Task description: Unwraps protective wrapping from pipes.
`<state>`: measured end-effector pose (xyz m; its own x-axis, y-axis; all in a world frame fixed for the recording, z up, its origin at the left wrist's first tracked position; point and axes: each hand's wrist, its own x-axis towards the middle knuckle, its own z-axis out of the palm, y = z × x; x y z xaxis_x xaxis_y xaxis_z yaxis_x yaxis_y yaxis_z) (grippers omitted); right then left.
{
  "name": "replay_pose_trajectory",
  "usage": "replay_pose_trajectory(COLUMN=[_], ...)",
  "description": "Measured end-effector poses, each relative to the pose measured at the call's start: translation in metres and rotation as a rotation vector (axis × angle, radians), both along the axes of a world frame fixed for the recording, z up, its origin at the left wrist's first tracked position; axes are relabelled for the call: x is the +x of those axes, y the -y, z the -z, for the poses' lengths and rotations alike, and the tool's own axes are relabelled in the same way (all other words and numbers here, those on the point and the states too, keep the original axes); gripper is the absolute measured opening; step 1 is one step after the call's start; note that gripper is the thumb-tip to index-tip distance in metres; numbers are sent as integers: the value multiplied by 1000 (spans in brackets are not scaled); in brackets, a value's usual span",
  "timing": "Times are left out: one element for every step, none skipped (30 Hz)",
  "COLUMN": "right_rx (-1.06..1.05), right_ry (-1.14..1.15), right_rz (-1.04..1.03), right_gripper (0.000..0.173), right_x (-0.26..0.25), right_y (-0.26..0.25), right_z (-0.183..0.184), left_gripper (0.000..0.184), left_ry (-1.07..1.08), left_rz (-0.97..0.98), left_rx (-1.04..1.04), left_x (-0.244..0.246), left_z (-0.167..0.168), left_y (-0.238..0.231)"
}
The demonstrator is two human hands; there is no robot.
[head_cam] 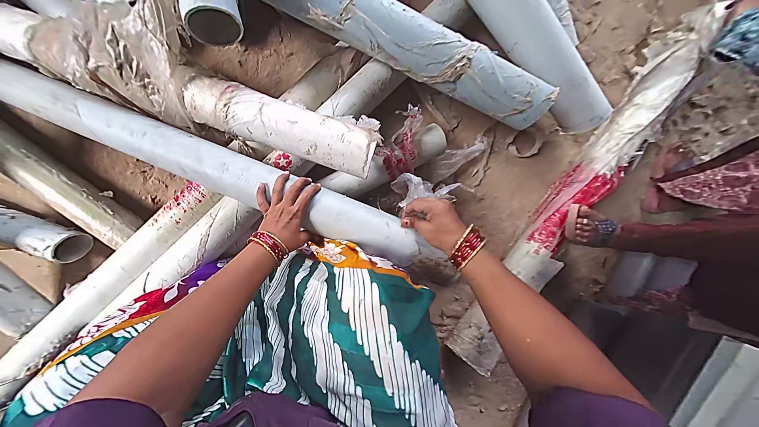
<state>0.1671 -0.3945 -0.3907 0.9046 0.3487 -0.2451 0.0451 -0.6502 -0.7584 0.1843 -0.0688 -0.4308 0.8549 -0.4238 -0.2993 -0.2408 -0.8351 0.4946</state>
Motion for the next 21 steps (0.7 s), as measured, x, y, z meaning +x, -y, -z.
replay_pose_trajectory(right_rx=[-32,-79,-140,-214,-306,-396,-456,-480,-477,-476,-477,-472,-446,-394,-322,-279,-270,-267,-258,-239,-219], right_ry=[16,14,-11,-48,-72,-101,-124,-130,-142,-172,-210,-251,-300,-354,-393,-409,-421,-429,-438,-422,-385], right_rz=[-20,-16,24,108,230,374,497,579,603,579,531,486,455,431,426,417,409,393,358,305,244], right_gripper=[5,6,8,13,20,29,36,39,40,40,38,35,31,28,28,24,20,20,21,22,21], right_x=[1,3,8,15,31,52,77,98,111,117,117,115,107,93,79,63,47,32,19,7,-2], right_y=[-3,-7,-9,-13,-15,-12,-5,2,7,10,13,18,23,27,30,35,38,40,38,33,26], right_z=[-1,-2,-4,-6,-8,-13,-21,-29,-39,-48,-57,-65,-68,-67,-63,-58,-53,-49,-45,-40,-37], left_gripper=[108,108,107,107,106,103,101,100,101,101,100,97,94,90,85,81,79,77,76,76,76], left_ry=[-9,-20,-38,-55,-44,-16,34,81,105,125,156,195,233,276,320,363,391,409,417,422,431], left_rz=[6,11,18,27,31,25,14,7,-1,-12,-23,-38,-49,-57,-60,-63,-67,-70,-74,-77,-80], left_rx=[12,25,37,47,41,20,-5,-9,2,9,4,-9,-16,-12,2,18,27,26,22,19,17], left_x=[1,2,3,4,4,-3,-10,-13,-14,-18,-22,-24,-26,-30,-33,-35,-38,-38,-36,-36,-36], left_z=[-1,-2,-4,-5,-5,-4,-1,1,3,3,6,11,14,18,21,24,27,28,29,29,30], left_y=[0,1,3,3,2,0,-3,-6,-9,-11,-11,-7,-5,-5,-7,-8,-8,-7,-7,-7,-7])
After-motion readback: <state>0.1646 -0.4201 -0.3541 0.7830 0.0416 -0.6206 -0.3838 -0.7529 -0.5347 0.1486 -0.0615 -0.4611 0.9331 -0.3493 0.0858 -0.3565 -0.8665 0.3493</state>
